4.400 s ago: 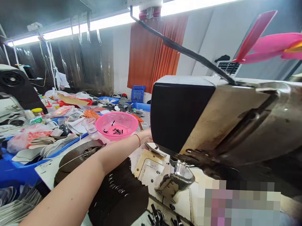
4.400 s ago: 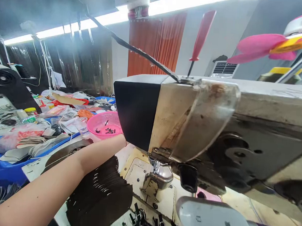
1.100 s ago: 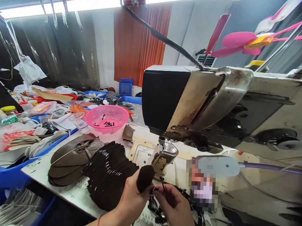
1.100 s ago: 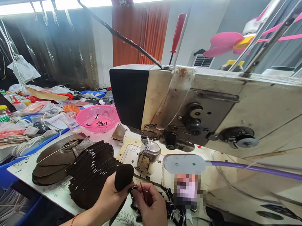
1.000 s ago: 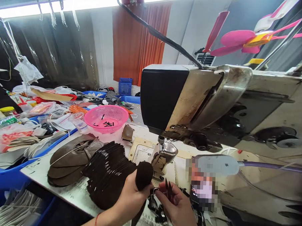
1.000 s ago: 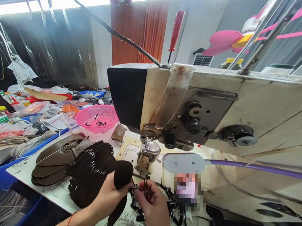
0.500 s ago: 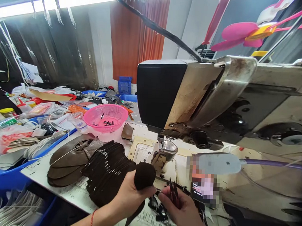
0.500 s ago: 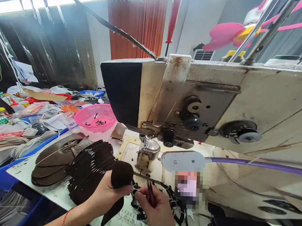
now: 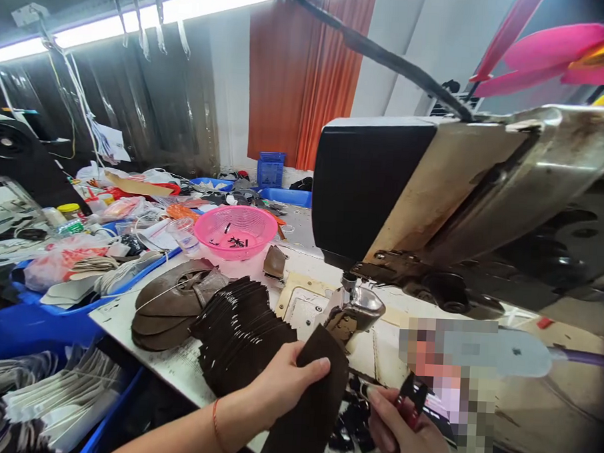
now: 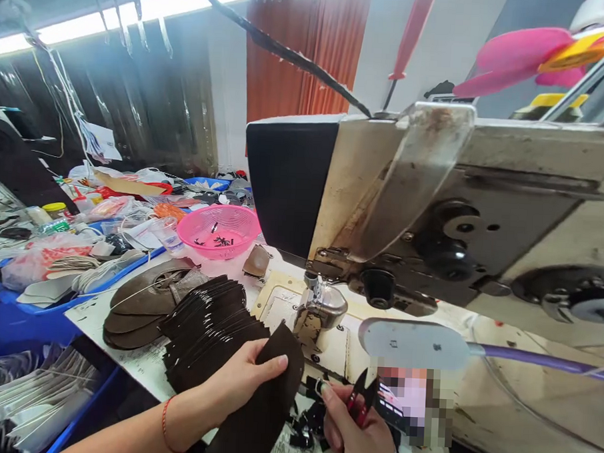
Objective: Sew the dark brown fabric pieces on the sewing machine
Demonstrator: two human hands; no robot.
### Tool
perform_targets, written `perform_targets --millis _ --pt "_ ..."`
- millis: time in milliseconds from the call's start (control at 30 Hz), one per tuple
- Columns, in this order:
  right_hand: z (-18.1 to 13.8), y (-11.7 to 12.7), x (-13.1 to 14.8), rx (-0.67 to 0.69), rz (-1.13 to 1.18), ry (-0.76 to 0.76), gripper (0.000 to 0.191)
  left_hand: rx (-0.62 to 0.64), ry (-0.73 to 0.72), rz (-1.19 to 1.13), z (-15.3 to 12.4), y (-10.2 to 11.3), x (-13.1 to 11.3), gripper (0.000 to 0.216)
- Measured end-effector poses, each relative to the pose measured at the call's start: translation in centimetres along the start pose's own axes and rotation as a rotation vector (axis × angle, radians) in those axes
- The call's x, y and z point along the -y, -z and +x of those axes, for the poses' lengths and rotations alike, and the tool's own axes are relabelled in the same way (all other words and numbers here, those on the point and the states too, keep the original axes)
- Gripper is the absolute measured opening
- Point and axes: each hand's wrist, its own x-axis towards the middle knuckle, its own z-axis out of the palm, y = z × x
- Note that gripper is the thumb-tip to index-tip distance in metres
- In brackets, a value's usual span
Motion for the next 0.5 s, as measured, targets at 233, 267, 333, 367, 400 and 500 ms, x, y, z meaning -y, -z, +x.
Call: perform_targets --millis 233,267,333,367,400,500 --pt "-0.70 -0.46 0.34 0.002 -0.037 0.019 0.048 0.023 0.047 0.003 -0.26 -0.01 -0.10 0.045" --pt "-0.73 -0.45 0.33 0.018 -0.058 0.027 0.048 0.008 0.052 -0.001 -0.26 -0.03 -0.07 0.045" --pt "-0.69 -0.40 0.24 0.039 -0.092 0.057 0.046 -0.023 0.059 -0.005 -0.28 -0.15 0.01 0.043" --pt "-0.66 -0.38 0.19 0.043 -0.097 0.066 0.046 -0.031 0.058 -0.009 -0.31 -0.25 0.06 0.041" --pt "-0.64 -0.37 0.14 0.044 -0.097 0.064 0.045 -0.034 0.059 -0.014 -0.34 -0.36 0.11 0.041" --pt "-0.68 -0.55 0.16 0.050 -0.074 0.030 0.045 -0.064 0.070 -0.020 -0.42 -0.72 0.24 0.042"
